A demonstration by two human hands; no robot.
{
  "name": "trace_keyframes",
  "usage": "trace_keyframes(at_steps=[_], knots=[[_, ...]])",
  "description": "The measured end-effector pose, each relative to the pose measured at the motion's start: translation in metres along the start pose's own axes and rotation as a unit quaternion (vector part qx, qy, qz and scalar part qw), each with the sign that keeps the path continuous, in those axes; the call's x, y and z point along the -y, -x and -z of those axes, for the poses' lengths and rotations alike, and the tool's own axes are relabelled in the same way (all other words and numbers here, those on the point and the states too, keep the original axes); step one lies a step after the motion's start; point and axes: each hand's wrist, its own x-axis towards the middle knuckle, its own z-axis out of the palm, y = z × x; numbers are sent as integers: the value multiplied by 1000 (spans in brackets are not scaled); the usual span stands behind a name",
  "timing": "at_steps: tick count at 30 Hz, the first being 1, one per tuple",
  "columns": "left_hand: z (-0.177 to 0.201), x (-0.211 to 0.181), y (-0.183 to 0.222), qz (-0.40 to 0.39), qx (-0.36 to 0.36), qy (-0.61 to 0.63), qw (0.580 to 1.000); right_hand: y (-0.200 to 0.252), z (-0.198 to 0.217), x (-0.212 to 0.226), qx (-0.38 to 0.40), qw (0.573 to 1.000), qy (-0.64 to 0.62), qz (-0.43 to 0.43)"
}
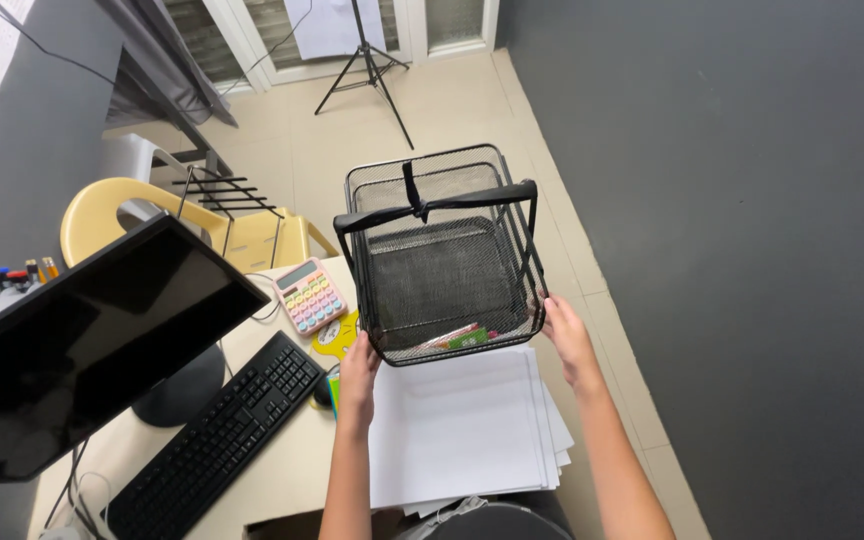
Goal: Assembling a wire mesh document tray organizer by placing trays into the frame.
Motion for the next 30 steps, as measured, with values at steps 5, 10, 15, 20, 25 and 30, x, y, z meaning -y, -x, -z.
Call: trace_keyframes(at_steps=[5, 10, 15, 20, 25, 30], knots=[[11, -3, 1, -28, -6, -30, 999, 6, 1, 2, -9, 999, 24, 45], [-1, -25, 18, -68, -59, -146, 985, 15, -2, 9, -50, 996, 29, 66], [-9, -38, 30, -141, -105, -294, 939, 17, 2, 10, -76, 992, 39, 93], [-6, -32, 26, -153, -99, -284, 941, 19, -2, 8, -57, 991, 50, 106], [-4, -31, 28, -172, -88, -308, 932, 30, -11, 6, -65, 990, 41, 119], [5, -22, 38, -120, -41, -285, 950, 44, -11, -7, -57, 991, 49, 112]])
